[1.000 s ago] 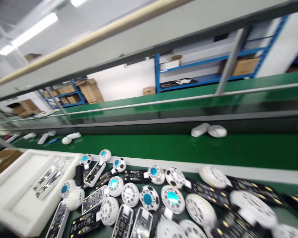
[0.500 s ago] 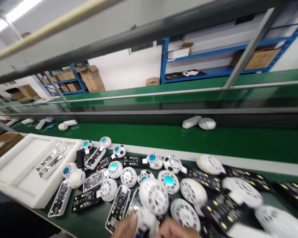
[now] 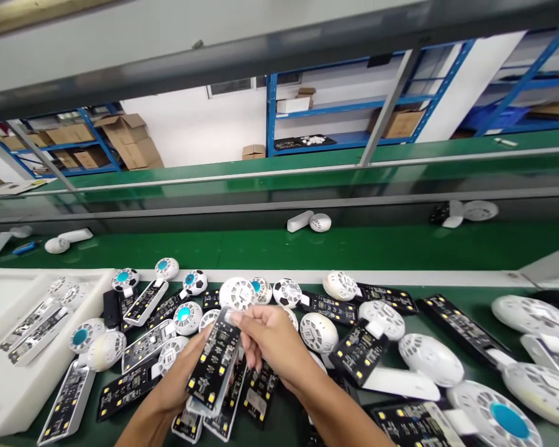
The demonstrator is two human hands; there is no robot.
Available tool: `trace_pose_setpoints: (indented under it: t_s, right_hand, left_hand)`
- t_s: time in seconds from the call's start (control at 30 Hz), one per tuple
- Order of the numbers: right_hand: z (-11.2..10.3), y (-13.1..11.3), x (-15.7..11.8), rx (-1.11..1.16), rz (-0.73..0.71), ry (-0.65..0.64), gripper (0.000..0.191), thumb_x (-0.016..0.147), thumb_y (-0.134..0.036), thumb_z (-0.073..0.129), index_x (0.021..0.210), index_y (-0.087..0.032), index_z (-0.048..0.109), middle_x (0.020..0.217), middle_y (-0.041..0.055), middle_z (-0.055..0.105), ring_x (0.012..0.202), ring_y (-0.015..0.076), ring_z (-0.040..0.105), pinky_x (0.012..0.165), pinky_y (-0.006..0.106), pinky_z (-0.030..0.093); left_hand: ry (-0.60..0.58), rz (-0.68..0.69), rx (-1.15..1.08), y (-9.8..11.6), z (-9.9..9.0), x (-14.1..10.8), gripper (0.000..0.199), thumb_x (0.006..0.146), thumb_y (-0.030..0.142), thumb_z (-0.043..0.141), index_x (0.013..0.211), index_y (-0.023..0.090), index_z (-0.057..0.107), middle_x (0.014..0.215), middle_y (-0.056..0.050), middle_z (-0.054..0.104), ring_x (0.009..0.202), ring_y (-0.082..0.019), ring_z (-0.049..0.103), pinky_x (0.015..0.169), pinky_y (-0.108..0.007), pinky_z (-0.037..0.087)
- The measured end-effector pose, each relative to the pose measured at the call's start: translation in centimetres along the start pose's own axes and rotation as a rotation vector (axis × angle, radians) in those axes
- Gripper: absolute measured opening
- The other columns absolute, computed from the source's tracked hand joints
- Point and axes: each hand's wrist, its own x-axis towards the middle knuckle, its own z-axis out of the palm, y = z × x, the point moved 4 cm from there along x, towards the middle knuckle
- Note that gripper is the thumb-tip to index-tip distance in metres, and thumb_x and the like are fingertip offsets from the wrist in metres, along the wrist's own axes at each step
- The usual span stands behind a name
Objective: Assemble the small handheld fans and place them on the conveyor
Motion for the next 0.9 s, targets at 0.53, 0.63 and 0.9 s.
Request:
trace_pose_setpoints:
  t_s: [0.53,0.63,0.9]
  right_hand:
    - [2.5,-0.9,8.2,-0.244,-0.121,0.034,0.032,0.083,-0.019,0.044,0.054,-0.013,0.058,0.048,0.0011,0.059,0.041,0.0079,0.052,0.041,0.017,0.042]
    - [2.0,-1.2,8.3,-0.433,-0.267,0.04,0.02,0.076,-0.011,0.046,0.069,-0.014,0.065,0.061,0.0017,0.061,0.054,0.0124,0.056,0.051,0.023,0.045]
    - [2.7,-1.5,8.2,-0.821,-0.524,0.14,0.013,0.07,-0.006,0.056,0.074,-0.014,0.066,0.085,0.0098,0.059,0.087,0.0247,0.054,0.083,0.038,0.039]
  left_hand:
    - [0.152,0.256,0.965,2.6,-4.0,3.6,0.058,0.079,0.023,0.044,0.134,0.009,0.032,0.132,-0.019,0.045,0.123,-0.031,0.04,0.1,-0.047,0.031]
    - [0.21,0.242,0.968,1.9,-4.2,4.9,0.051,0.083,0.023,0.035,0.131,0.005,0.036,0.126,-0.023,0.049,0.118,-0.032,0.045,0.096,-0.047,0.035]
    - [0.24,0.268,0.911,0.9,-4.9,5.7,0.046,0.088,0.025,0.028,0.124,0.002,0.045,0.123,-0.024,0.052,0.116,-0.028,0.048,0.097,-0.042,0.037]
